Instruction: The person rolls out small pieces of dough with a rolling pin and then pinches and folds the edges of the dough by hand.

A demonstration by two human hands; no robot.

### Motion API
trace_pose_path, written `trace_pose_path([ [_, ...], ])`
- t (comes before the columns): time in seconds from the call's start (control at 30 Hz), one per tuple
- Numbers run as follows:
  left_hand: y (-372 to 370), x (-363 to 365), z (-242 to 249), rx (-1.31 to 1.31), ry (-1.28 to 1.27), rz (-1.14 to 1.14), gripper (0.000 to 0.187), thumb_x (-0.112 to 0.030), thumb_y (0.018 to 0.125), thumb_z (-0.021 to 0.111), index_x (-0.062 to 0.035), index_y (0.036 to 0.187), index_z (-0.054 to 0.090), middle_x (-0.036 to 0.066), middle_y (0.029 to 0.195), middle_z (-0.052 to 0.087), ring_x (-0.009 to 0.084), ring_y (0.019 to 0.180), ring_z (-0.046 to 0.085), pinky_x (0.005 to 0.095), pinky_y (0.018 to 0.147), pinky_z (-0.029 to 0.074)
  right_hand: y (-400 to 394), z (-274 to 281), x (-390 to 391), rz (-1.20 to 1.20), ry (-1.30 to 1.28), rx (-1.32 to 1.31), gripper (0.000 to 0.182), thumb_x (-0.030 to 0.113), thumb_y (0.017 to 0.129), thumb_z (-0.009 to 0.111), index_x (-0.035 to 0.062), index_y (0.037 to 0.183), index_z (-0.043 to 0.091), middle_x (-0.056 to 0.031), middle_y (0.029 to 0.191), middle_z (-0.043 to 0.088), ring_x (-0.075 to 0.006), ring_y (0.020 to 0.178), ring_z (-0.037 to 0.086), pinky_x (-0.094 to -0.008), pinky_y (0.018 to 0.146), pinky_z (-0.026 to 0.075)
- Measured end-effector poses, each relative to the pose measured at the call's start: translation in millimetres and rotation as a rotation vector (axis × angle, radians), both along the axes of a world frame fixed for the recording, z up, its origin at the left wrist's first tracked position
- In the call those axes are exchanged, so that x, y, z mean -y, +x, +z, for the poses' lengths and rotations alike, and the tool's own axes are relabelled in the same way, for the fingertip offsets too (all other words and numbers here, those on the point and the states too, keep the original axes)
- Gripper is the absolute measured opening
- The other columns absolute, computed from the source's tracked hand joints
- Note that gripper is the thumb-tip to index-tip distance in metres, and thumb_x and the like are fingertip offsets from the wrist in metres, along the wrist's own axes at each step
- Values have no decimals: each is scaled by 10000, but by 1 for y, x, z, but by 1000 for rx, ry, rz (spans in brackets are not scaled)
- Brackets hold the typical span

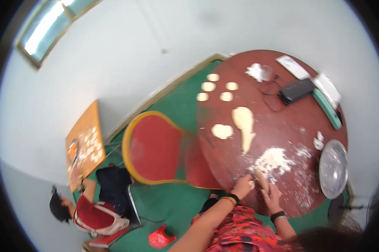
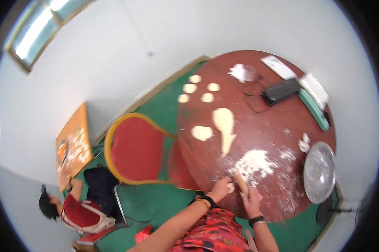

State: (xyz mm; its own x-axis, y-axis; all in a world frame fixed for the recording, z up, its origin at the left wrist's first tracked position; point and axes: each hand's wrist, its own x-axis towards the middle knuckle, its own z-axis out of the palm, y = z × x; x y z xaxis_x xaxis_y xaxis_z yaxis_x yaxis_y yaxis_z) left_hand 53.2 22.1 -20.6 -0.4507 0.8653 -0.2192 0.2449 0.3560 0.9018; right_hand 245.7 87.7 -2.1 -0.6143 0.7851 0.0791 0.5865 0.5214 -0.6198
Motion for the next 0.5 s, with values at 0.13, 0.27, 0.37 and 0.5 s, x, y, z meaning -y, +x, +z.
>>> trace_pose_path([
  [0.13, -5, 0, -6, -40, -76, -22, 92, -115, 796, 637, -25, 780, 631, 213, 790, 655, 372, 757, 647, 447, 677, 491, 5, 9, 0, 0, -101, 37, 407, 273, 845, 698, 90, 1191, 586, -115, 1035, 605, -310, 996, 561, -446, 844, 381],
  [0.27, -15, 5, -18, -225, -20, -25, 133, -116, 746, 700, -20, 781, 615, 203, 768, 632, 375, 743, 633, 444, 683, 501, 11, -5, 7, -20, -33, 0, 379, 278, 830, 701, 118, 1159, 599, -97, 998, 608, -316, 966, 566, -451, 794, 404],
  [0.37, -22, 10, -12, -265, 5, -17, 191, -86, 778, 710, -15, 921, 605, 160, 844, 613, 336, 792, 616, 422, 722, 501, 16, 0, 13, -16, -29, 83, 374, 269, 833, 698, 115, 1158, 599, -88, 985, 600, -309, 943, 560, -455, 776, 400],
  [0.5, -35, 14, 7, -430, 119, -21, 280, -77, 898, 578, -5, 1167, 542, 195, 1130, 573, 388, 1066, 537, 446, 919, 439, 11, -2, 20, 34, 0, 85, 386, 263, 825, 705, 117, 1167, 600, -83, 972, 601, -299, 918, 564, -451, 761, 404],
])
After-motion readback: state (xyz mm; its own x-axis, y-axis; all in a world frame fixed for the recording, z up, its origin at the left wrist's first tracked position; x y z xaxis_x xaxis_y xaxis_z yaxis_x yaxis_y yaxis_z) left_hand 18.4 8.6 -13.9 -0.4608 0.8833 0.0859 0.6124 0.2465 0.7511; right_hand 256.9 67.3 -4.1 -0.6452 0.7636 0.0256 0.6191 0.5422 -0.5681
